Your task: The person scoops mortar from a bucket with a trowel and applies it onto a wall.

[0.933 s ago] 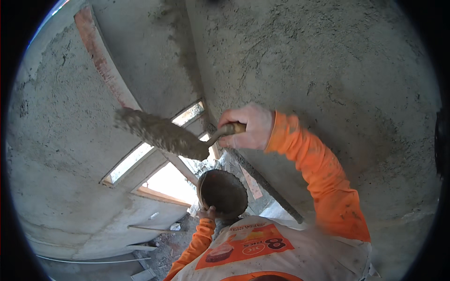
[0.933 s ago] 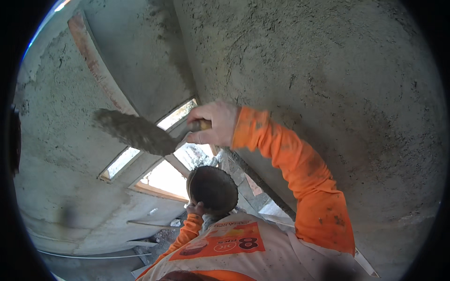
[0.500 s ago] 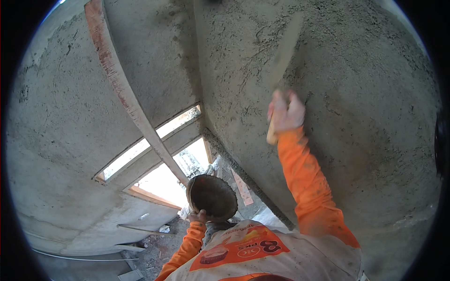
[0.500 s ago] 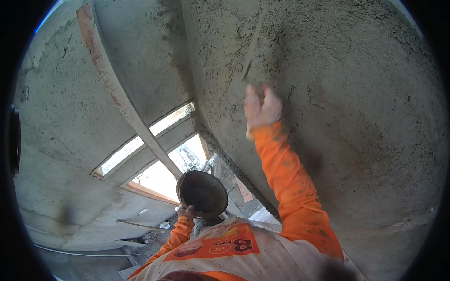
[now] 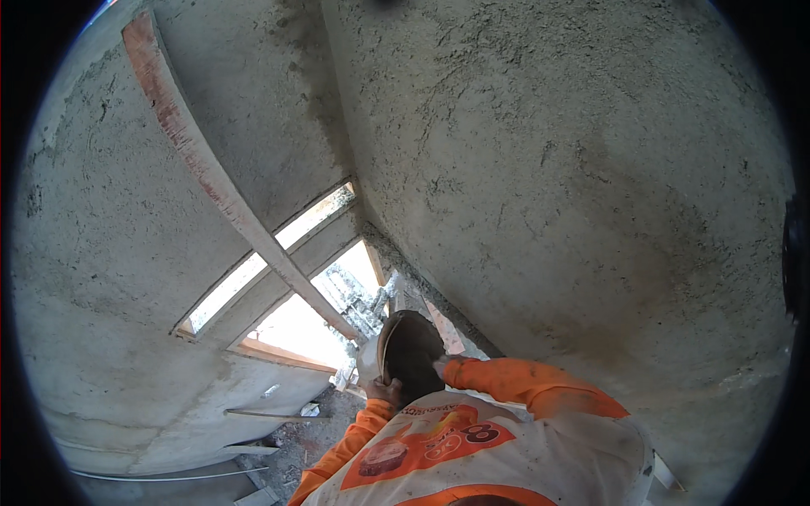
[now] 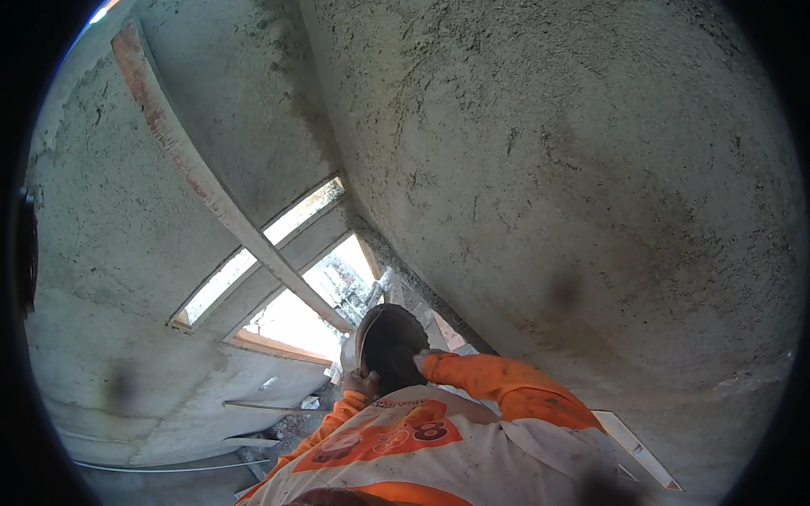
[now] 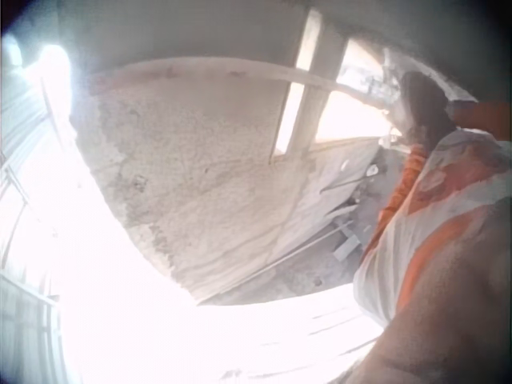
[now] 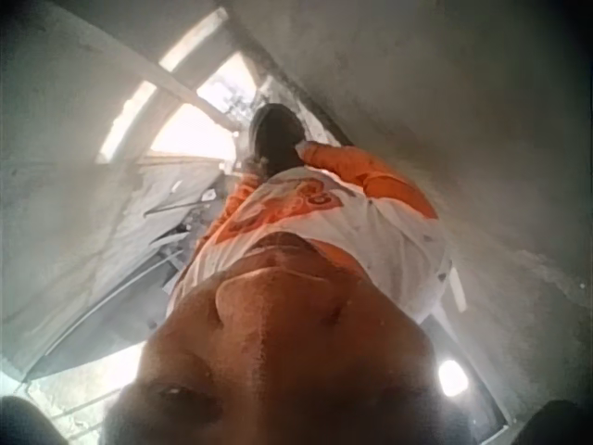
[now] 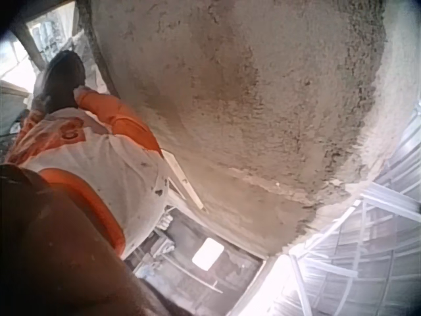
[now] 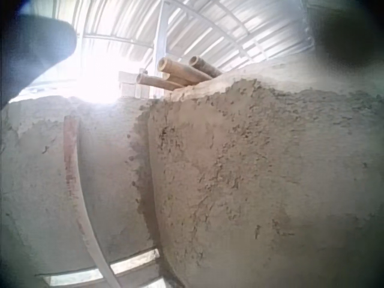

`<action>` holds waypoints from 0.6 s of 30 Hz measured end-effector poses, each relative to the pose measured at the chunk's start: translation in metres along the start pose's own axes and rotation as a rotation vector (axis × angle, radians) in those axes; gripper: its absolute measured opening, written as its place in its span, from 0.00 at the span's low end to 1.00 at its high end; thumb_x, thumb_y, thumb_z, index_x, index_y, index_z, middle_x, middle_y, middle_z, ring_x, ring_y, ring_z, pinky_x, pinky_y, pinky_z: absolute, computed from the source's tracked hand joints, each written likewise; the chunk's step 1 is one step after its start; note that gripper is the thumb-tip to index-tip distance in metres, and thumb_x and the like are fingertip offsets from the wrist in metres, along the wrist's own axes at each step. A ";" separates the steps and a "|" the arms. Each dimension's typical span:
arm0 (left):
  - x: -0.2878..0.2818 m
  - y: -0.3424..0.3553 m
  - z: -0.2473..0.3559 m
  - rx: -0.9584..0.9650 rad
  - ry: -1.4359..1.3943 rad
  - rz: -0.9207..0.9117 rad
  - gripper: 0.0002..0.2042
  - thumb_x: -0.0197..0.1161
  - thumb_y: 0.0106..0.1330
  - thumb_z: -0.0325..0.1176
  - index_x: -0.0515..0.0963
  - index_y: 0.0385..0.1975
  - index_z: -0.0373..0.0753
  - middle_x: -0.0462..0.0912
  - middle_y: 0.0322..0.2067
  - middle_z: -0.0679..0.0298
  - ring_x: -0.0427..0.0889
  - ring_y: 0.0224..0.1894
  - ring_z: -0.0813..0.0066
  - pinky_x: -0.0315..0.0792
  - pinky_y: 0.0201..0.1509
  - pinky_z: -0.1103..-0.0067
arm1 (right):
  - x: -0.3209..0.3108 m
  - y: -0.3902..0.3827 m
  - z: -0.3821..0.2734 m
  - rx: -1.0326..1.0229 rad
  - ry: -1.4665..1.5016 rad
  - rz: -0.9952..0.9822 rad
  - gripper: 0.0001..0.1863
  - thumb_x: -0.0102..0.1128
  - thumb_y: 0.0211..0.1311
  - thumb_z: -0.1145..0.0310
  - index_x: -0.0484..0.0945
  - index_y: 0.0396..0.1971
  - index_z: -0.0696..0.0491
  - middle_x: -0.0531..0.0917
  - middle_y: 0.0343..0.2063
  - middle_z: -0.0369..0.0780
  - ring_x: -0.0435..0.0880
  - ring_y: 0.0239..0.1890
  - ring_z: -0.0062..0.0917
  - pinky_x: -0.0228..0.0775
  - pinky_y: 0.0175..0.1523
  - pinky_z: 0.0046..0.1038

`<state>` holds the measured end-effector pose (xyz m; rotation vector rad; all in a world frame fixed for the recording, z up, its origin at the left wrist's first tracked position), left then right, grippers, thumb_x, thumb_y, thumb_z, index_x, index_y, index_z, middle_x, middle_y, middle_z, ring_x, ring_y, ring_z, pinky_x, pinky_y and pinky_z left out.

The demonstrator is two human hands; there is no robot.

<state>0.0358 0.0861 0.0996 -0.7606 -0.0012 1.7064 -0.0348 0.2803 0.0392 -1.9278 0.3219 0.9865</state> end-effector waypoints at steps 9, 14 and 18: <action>-0.023 0.017 -0.026 -0.091 -0.274 0.155 0.15 0.58 0.41 0.33 0.73 0.24 0.25 0.75 0.18 0.58 0.73 0.20 0.74 0.68 0.24 0.77 | -0.032 -0.025 0.022 -0.016 0.292 0.282 0.17 0.54 0.44 0.57 0.71 0.31 0.53 0.77 0.27 0.45 0.76 0.32 0.38 0.66 0.37 0.36; -0.024 0.035 -0.037 -0.183 -0.220 0.249 0.15 0.58 0.40 0.34 0.74 0.24 0.27 0.76 0.18 0.56 0.76 0.21 0.69 0.69 0.24 0.75 | -0.102 0.001 0.044 0.055 0.130 0.597 0.17 0.57 0.43 0.55 0.70 0.27 0.54 0.76 0.27 0.45 0.74 0.31 0.42 0.65 0.34 0.38; -0.018 0.040 -0.055 -0.178 -0.336 0.228 0.18 0.58 0.39 0.36 0.74 0.25 0.25 0.77 0.19 0.54 0.76 0.22 0.65 0.69 0.26 0.74 | -0.282 -0.099 -0.037 -0.138 0.100 0.867 0.16 0.57 0.44 0.56 0.70 0.26 0.54 0.75 0.24 0.44 0.74 0.29 0.37 0.66 0.33 0.34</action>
Point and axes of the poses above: each hand's wrist, its own y-axis towards the middle knuckle, its own x-axis out of the palm, z = x × y, the point moved 3 cm from there along y, towards the middle knuckle
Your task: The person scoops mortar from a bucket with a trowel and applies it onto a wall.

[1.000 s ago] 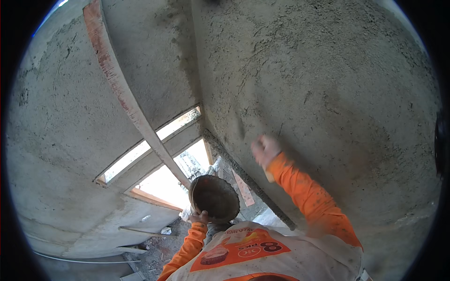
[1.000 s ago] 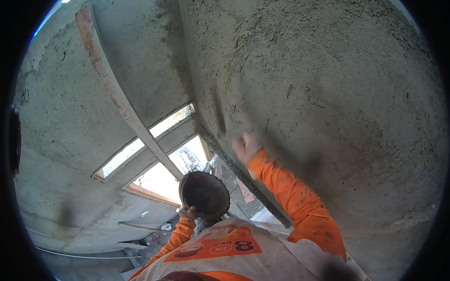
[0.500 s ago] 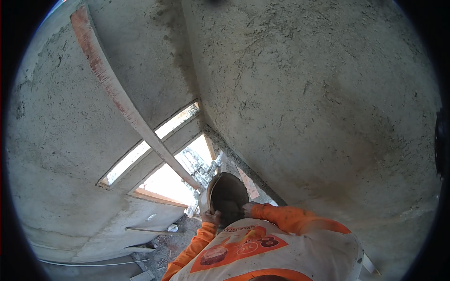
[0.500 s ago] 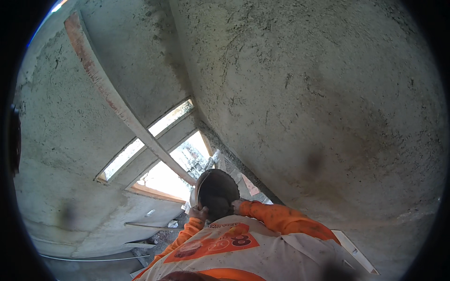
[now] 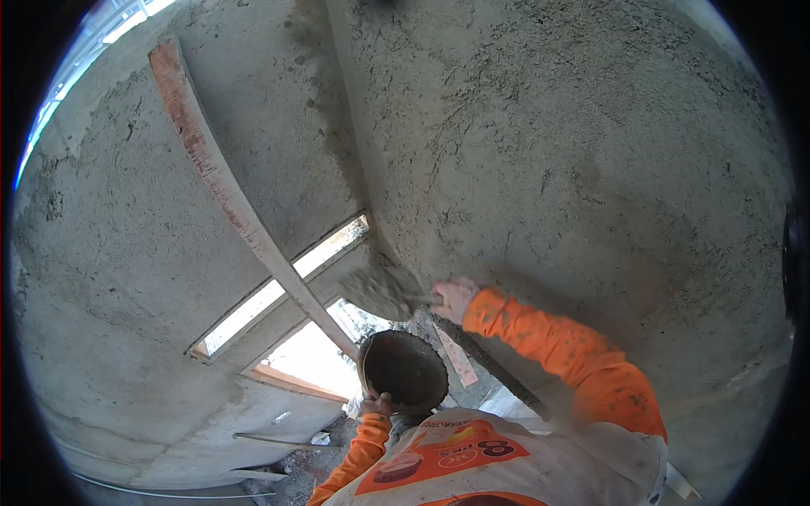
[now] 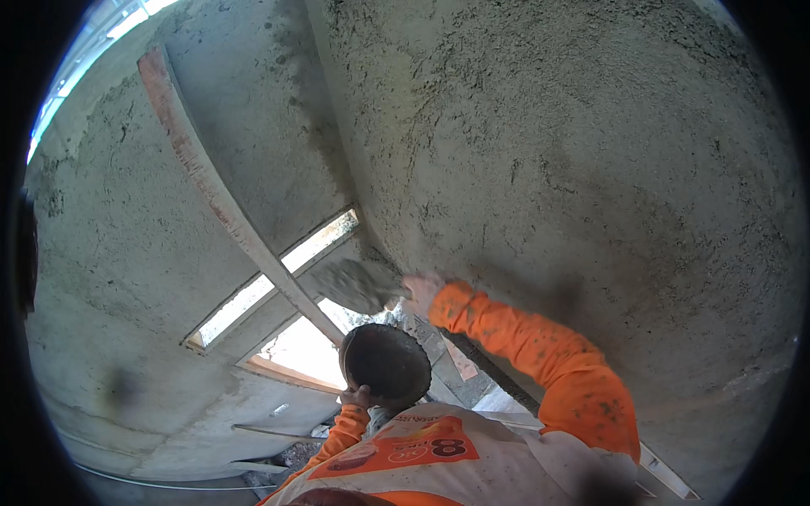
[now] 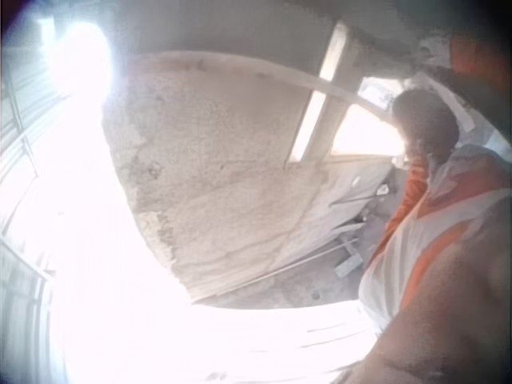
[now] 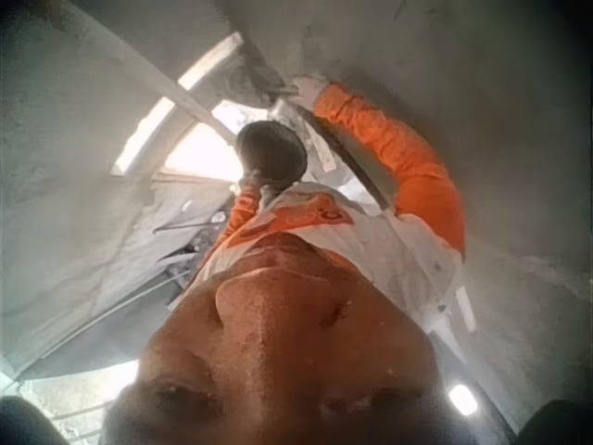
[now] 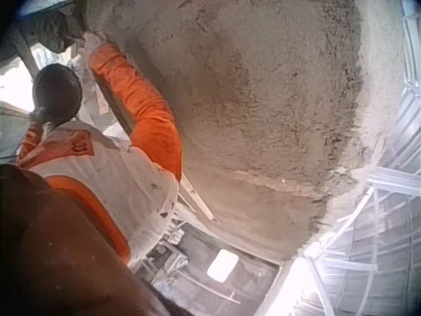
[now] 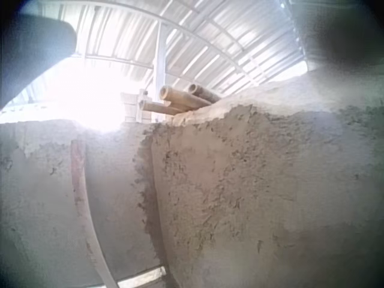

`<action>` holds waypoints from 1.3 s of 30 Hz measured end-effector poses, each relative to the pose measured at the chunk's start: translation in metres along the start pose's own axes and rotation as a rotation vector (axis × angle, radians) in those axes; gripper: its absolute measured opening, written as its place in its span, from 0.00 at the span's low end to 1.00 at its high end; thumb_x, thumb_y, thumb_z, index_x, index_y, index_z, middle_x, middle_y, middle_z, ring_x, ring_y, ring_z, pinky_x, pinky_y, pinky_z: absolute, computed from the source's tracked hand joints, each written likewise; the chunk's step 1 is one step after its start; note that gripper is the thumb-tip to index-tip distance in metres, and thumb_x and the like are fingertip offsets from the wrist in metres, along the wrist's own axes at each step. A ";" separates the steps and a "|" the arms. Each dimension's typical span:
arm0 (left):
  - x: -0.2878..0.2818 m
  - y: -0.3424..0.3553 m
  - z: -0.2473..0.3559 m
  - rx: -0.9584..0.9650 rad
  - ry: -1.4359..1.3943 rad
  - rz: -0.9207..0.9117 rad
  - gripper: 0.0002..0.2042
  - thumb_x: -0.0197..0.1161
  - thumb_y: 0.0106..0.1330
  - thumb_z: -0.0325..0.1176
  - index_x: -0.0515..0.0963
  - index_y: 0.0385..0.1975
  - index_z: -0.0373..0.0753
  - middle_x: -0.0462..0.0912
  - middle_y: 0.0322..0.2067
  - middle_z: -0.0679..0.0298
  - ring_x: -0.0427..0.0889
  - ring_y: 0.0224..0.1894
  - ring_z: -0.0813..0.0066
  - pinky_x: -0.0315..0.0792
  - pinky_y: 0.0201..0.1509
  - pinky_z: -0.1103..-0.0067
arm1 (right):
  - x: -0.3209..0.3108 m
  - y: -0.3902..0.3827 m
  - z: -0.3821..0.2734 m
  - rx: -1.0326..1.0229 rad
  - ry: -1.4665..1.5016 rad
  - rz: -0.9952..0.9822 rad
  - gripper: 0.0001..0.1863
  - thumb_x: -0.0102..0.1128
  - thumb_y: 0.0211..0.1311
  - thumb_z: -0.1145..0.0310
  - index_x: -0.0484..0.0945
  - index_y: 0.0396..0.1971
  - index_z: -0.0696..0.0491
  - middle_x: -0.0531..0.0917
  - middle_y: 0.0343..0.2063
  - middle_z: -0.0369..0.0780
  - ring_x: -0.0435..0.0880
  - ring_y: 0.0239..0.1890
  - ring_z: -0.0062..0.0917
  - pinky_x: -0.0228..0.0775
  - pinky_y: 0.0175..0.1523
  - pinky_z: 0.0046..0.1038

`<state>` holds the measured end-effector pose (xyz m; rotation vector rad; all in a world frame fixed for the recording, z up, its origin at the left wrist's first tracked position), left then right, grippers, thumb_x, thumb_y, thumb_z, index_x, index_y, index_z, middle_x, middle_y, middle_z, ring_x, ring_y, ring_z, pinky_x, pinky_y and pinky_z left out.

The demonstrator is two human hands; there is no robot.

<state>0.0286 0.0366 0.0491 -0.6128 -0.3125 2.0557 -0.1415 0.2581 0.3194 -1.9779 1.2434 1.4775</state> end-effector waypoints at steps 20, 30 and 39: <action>-0.018 -0.034 0.054 -0.021 0.032 0.069 0.13 0.58 0.41 0.30 0.74 0.25 0.27 0.76 0.20 0.60 0.74 0.23 0.71 0.69 0.27 0.77 | -0.133 0.008 -0.009 0.334 0.903 0.733 0.15 0.47 0.54 0.58 0.68 0.23 0.57 0.69 0.08 0.34 0.67 0.09 0.17 0.60 0.14 0.20; 0.023 -0.035 0.003 0.162 0.353 -0.195 0.14 0.56 0.43 0.34 0.74 0.25 0.29 0.75 0.17 0.57 0.75 0.21 0.72 0.68 0.25 0.76 | 0.173 -0.113 0.076 -0.062 -0.680 -0.392 0.13 0.45 0.50 0.70 0.71 0.36 0.53 0.77 0.30 0.43 0.78 0.35 0.33 0.69 0.39 0.34; 0.016 -0.062 0.043 0.189 0.140 -0.169 0.10 0.57 0.45 0.34 0.72 0.16 0.33 0.73 0.14 0.61 0.70 0.18 0.74 0.65 0.22 0.76 | 0.249 -0.175 0.062 0.097 0.198 -0.727 0.16 0.53 0.42 0.60 0.73 0.33 0.51 0.77 0.28 0.46 0.77 0.32 0.39 0.68 0.39 0.34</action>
Point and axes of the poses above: each hand's wrist, its own y-axis towards the middle knuckle, its own x-axis out of the palm, z = x × y, the point moved 3 cm from there along y, towards the middle knuckle
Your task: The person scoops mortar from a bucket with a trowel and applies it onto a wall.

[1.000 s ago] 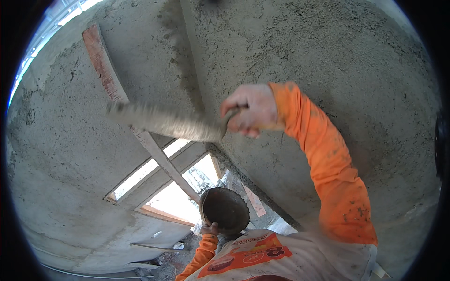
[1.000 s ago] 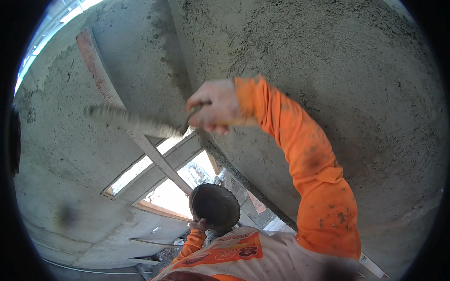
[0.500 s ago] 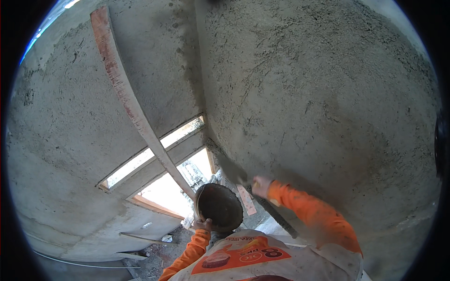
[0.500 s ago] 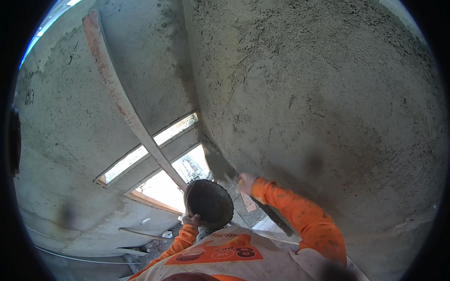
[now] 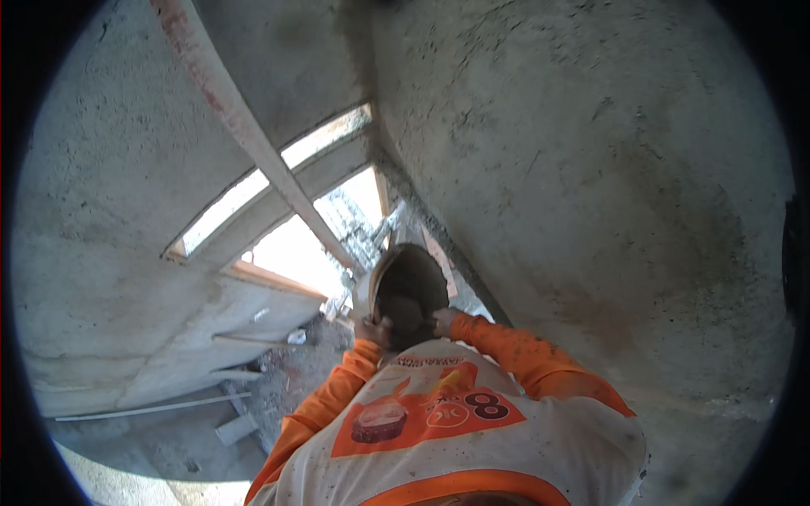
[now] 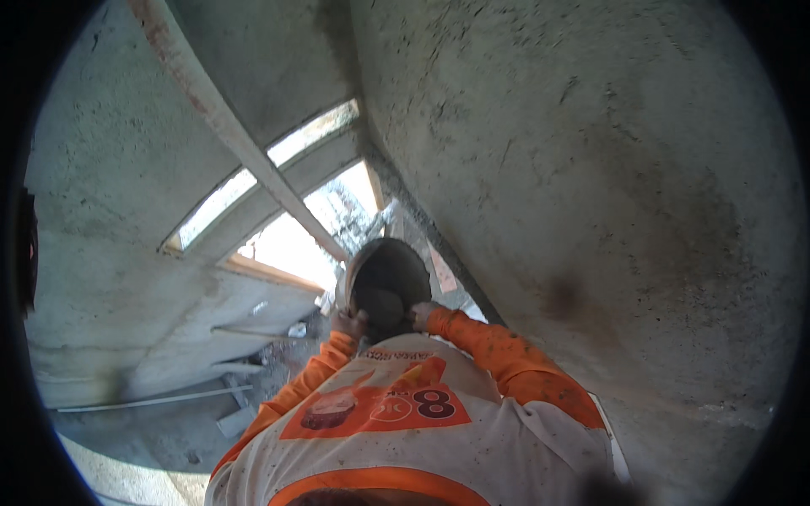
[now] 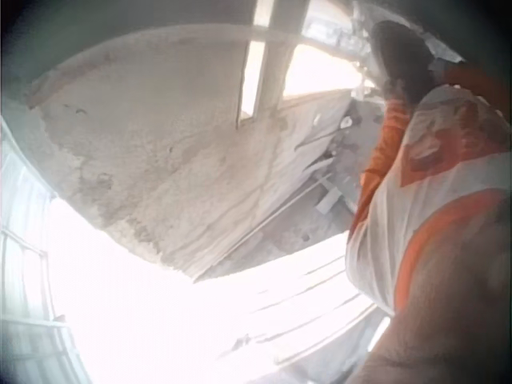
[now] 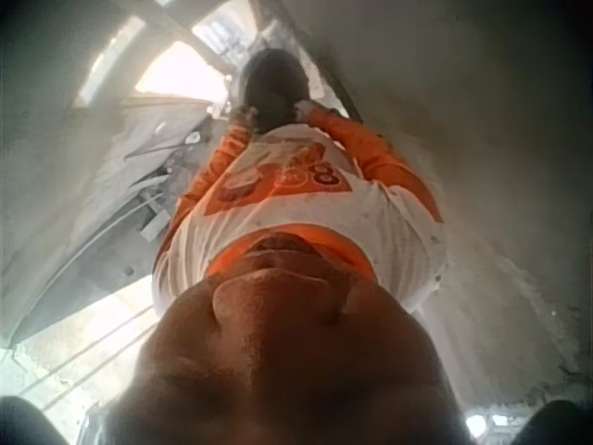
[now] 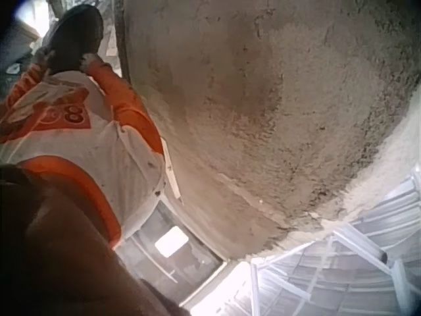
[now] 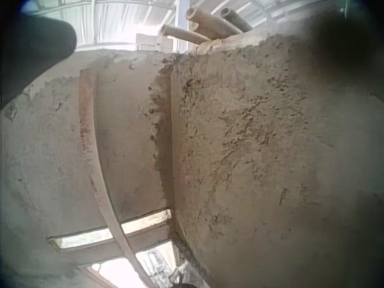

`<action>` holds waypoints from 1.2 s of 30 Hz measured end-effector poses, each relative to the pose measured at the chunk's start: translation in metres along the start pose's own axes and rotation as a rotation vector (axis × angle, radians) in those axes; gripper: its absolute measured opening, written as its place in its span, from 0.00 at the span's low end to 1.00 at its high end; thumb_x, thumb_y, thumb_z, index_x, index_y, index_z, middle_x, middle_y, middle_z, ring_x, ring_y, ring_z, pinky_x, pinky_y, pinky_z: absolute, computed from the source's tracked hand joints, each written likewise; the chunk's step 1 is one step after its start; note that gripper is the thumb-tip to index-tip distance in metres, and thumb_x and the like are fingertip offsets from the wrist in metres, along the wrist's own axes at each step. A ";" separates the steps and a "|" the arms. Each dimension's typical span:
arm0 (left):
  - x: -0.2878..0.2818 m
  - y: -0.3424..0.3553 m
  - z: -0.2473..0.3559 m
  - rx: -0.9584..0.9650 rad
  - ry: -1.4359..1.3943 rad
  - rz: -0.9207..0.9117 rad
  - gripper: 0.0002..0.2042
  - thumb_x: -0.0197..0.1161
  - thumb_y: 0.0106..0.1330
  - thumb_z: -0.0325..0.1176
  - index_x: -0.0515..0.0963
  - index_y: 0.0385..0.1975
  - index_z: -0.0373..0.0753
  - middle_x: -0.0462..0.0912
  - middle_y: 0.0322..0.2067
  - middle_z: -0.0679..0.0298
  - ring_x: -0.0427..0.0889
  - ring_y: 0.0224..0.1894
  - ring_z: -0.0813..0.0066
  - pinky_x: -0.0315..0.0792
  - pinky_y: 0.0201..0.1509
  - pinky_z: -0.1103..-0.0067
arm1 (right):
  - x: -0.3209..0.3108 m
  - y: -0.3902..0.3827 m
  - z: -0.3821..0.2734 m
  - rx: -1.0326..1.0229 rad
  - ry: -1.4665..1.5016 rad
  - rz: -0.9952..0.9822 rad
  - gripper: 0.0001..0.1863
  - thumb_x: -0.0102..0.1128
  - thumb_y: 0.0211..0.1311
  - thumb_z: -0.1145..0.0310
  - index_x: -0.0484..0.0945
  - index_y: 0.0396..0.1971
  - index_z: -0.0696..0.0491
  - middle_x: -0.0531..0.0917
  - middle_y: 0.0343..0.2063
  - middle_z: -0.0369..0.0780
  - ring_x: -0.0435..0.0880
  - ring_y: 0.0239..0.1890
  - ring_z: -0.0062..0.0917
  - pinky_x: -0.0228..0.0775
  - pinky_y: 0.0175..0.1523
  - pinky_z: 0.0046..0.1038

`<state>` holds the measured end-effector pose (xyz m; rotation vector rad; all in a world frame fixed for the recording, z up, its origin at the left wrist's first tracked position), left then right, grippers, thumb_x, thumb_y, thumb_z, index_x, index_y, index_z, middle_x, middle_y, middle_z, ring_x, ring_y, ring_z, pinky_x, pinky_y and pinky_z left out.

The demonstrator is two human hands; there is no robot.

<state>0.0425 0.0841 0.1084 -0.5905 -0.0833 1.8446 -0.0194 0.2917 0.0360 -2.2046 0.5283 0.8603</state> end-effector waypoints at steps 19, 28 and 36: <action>-0.005 0.040 -0.059 -0.080 0.117 0.122 0.27 0.55 0.41 0.42 0.69 0.42 0.31 0.76 0.30 0.46 0.76 0.33 0.55 0.69 0.36 0.68 | -0.362 -0.076 -0.183 -0.249 -0.166 0.714 0.15 0.59 0.41 0.62 0.71 0.30 0.54 0.76 0.24 0.43 0.74 0.30 0.37 0.66 0.37 0.32; -0.005 0.034 -0.026 -0.198 -0.063 0.225 0.20 0.59 0.37 0.37 0.74 0.26 0.25 0.77 0.22 0.51 0.77 0.25 0.62 0.69 0.29 0.72 | -0.529 -0.127 -0.251 -0.456 0.994 0.228 0.12 0.55 0.49 0.69 0.70 0.32 0.59 0.73 0.16 0.38 0.69 0.12 0.18 0.63 0.17 0.18; -0.026 0.034 -0.049 -0.173 -0.206 0.280 0.17 0.58 0.39 0.34 0.73 0.27 0.25 0.76 0.21 0.54 0.76 0.23 0.67 0.70 0.27 0.75 | -0.426 -0.130 -0.176 -0.484 0.745 1.531 0.16 0.48 0.53 0.59 0.66 0.14 0.55 0.69 0.08 0.35 0.67 0.09 0.17 0.59 0.15 0.20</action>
Point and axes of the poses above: each hand's wrist, its own y-axis towards the middle knuckle, its own x-axis out of the palm, z = x × y, the point moved 3 cm from there along y, towards the middle knuckle
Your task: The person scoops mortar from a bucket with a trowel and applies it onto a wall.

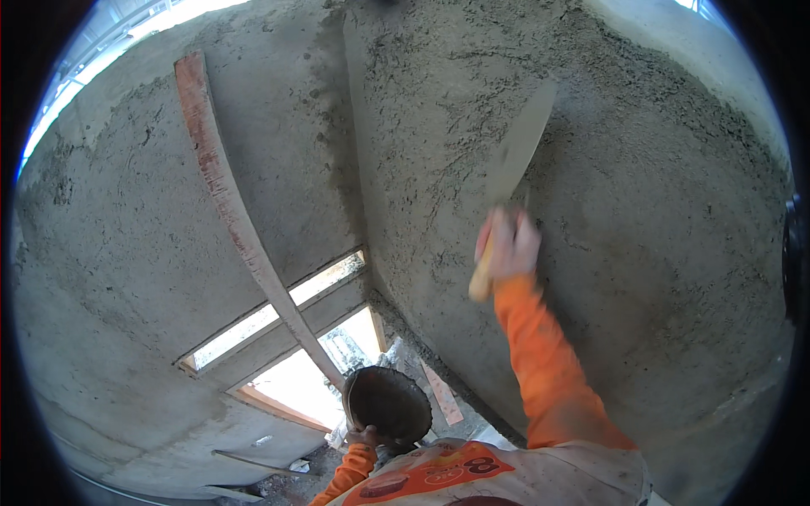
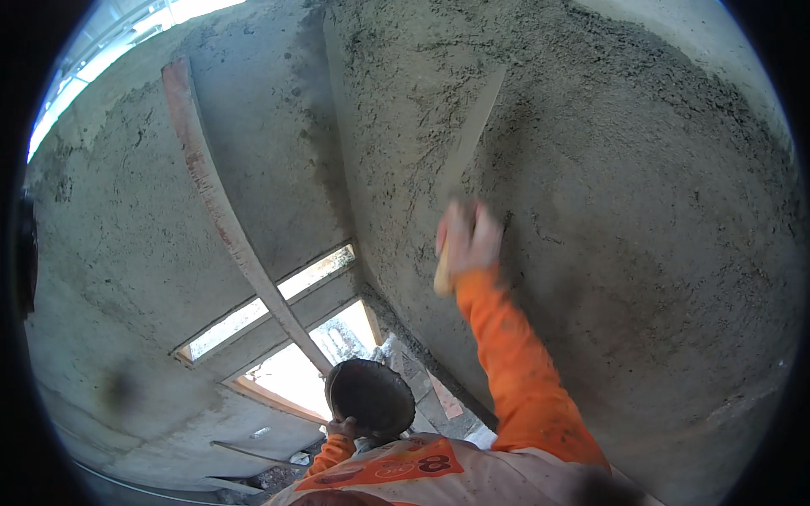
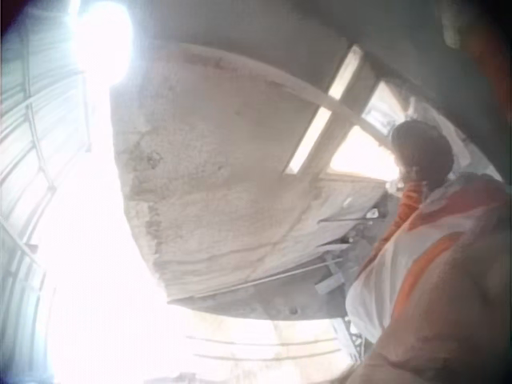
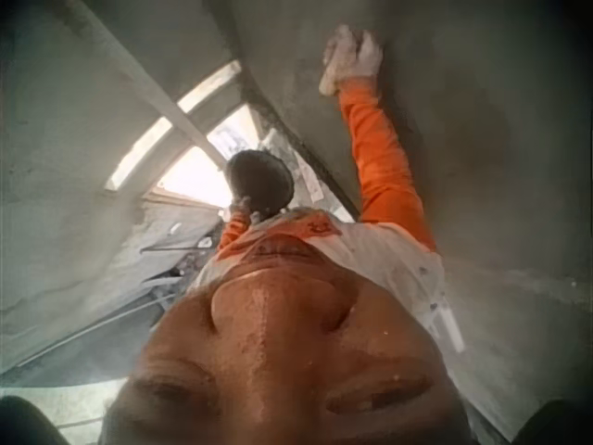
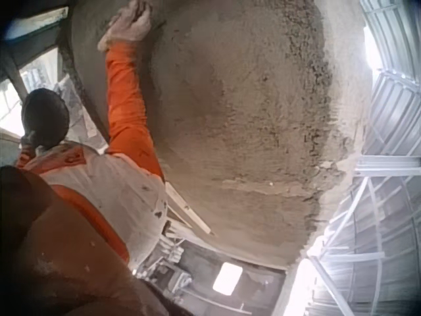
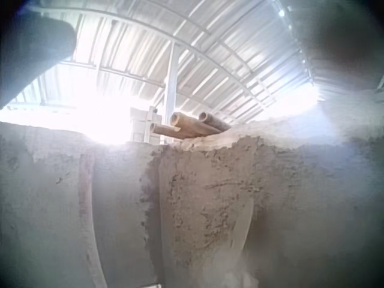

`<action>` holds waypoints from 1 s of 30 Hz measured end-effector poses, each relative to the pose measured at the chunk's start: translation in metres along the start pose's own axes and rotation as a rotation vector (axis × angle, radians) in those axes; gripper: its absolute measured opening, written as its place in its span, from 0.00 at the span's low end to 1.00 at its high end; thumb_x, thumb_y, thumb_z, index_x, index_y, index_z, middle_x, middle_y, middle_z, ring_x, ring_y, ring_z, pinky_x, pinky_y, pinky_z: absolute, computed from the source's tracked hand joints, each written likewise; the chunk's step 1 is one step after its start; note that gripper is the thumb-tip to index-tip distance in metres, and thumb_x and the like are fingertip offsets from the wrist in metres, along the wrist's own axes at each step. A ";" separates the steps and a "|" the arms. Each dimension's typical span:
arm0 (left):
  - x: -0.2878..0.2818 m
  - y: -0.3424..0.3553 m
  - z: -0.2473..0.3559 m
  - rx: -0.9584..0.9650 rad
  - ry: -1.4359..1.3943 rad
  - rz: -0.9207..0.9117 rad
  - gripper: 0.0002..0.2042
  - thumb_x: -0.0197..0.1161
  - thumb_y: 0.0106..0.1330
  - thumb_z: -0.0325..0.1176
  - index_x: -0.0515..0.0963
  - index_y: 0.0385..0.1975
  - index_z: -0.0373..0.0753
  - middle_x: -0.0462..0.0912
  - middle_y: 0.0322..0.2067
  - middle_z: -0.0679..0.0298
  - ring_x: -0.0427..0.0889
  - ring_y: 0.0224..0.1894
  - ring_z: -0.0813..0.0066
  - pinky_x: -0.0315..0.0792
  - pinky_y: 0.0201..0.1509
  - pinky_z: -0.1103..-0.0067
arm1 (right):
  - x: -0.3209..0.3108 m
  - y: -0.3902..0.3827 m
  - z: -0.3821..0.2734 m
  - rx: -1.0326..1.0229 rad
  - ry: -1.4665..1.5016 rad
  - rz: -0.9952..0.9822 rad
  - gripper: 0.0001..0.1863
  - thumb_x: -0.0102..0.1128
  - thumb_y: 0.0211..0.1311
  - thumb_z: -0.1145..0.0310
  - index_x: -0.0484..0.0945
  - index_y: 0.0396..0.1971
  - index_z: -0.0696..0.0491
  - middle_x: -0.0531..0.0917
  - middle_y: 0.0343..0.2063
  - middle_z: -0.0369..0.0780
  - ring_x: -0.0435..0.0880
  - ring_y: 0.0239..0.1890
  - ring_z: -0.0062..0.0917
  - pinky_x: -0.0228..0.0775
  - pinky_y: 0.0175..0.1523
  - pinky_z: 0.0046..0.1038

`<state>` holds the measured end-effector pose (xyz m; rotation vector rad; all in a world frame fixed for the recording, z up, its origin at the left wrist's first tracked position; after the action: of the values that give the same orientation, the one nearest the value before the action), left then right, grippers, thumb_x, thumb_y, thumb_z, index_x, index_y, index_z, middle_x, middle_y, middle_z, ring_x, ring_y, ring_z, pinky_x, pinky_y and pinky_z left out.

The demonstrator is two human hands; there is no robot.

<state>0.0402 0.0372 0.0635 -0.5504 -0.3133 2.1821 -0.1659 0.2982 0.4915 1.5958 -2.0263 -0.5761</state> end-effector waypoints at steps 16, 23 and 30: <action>0.058 -0.041 0.029 0.325 0.526 -0.409 0.15 0.56 0.42 0.40 0.75 0.22 0.33 0.75 0.17 0.53 0.76 0.22 0.65 0.68 0.28 0.72 | -0.080 -0.402 0.365 0.404 -1.050 -1.840 0.15 0.46 0.51 0.63 0.73 0.40 0.48 0.75 0.41 0.41 0.75 0.43 0.29 0.66 0.45 0.33; 0.036 -0.027 0.019 0.241 0.473 -0.268 0.17 0.57 0.40 0.41 0.75 0.23 0.31 0.77 0.19 0.53 0.77 0.24 0.62 0.69 0.29 0.72 | -0.067 -0.359 0.232 0.498 -0.636 -1.447 0.16 0.49 0.46 0.60 0.74 0.37 0.48 0.77 0.32 0.43 0.76 0.37 0.34 0.67 0.43 0.33; 0.012 -0.018 0.015 0.002 0.230 -0.075 0.21 0.59 0.39 0.39 0.75 0.29 0.27 0.78 0.23 0.53 0.77 0.28 0.63 0.69 0.34 0.73 | -0.058 -0.249 0.251 0.235 -1.009 -1.375 0.14 0.53 0.43 0.58 0.74 0.30 0.48 0.78 0.26 0.44 0.75 0.35 0.37 0.64 0.42 0.35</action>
<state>0.0391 0.0573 0.0805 -0.7681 -0.2039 2.0228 -0.1187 0.3051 0.1364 3.1651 -1.0841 -1.9520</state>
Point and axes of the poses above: each hand's wrist, its own y-axis towards the middle knuckle, its own x-axis out of the palm, z = x × y, the point moved 3 cm from there along y, towards the middle knuckle
